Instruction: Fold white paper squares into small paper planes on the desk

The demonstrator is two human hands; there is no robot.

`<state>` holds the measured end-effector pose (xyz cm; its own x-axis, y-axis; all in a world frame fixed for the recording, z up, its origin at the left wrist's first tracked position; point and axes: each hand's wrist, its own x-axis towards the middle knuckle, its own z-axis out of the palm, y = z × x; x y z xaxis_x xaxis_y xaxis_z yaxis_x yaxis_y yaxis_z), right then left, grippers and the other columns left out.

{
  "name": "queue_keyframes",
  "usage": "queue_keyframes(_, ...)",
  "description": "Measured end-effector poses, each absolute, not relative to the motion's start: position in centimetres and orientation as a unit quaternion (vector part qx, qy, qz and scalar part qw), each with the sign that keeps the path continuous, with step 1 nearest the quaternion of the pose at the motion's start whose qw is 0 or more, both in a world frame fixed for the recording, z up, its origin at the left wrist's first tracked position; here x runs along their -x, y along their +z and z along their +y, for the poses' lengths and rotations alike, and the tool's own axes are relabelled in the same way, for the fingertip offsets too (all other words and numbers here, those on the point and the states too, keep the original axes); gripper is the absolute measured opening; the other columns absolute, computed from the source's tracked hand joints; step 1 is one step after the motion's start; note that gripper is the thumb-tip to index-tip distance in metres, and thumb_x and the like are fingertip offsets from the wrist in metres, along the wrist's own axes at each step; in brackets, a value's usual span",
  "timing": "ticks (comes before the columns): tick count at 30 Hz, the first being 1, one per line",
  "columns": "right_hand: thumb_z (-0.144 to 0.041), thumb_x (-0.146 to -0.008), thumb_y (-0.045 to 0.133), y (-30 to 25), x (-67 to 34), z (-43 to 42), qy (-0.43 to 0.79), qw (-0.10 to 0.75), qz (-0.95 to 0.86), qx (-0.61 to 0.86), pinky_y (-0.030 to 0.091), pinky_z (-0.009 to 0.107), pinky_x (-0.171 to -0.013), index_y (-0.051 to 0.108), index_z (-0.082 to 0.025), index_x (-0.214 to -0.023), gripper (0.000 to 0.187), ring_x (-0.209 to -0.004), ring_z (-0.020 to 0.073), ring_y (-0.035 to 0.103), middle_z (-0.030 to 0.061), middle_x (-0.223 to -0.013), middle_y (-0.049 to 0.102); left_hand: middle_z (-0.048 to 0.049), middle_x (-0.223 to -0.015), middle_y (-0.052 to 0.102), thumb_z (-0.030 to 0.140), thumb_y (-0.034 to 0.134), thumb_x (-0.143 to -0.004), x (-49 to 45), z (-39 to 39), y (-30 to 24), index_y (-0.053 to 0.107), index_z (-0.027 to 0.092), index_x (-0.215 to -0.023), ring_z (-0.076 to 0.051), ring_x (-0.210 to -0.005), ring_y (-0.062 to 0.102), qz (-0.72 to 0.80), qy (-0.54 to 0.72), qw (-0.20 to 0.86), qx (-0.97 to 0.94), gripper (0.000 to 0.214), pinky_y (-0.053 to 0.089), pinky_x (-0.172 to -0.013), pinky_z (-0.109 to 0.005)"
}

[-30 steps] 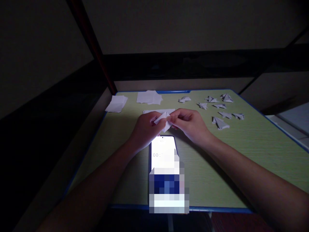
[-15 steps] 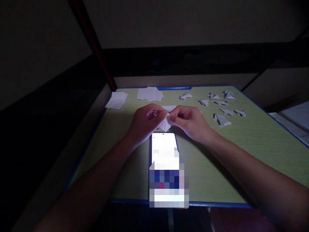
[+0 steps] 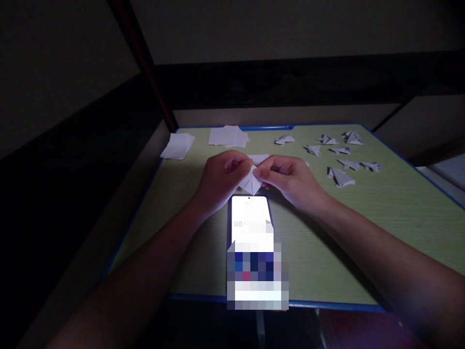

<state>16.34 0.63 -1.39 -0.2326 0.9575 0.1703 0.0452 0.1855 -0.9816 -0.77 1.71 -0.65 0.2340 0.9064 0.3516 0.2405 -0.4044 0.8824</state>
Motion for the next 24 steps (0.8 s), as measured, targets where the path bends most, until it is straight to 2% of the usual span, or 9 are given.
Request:
queue_keyframes(5,-0.029,-0.074,0.075,-1.3,-16.3,0.52,0.49,0.47,-0.618,0.397,0.037,0.028,-0.054,0.062,-0.018,-0.066,0.018,-0.055,0.0104,0.048,-0.0019,-0.059,0.056,0.0002,-0.065,0.062,0.029,0.06,-0.081,0.78,1.66,-0.66,0.064,0.016,-0.074,-0.01,-0.059,0.055,0.414,0.445,0.358,-0.709,0.016,0.042,-0.051,-0.021)
queue_keyframes(15,-0.032,-0.073,0.077,-1.47,-16.19,0.65,0.473,0.477,-0.616,0.412,0.035,0.028,-0.053,0.062,-0.018,-0.064,0.022,-0.054,0.01,0.046,-0.0024,-0.058,0.055,0.0006,-0.062,0.058,0.024,0.055,-0.083,0.44,1.71,-0.81,0.061,0.016,-0.067,-0.01,-0.06,0.05,0.411,0.446,0.32,-0.728,0.018,0.038,-0.054,-0.024)
queue_keyframes(24,-0.043,-0.069,0.084,-1.49,-16.11,0.6,0.485,0.472,-0.603,0.422,0.04,0.028,-0.055,0.067,-0.019,-0.069,0.029,-0.059,0.0128,0.053,0.0004,-0.064,0.062,0.0004,-0.066,0.058,0.022,0.054,-0.085,-0.04,1.25,-0.62,0.058,0.017,-0.071,-0.012,-0.065,0.053,0.43,0.454,0.328,-0.709,0.016,0.04,-0.055,-0.024)
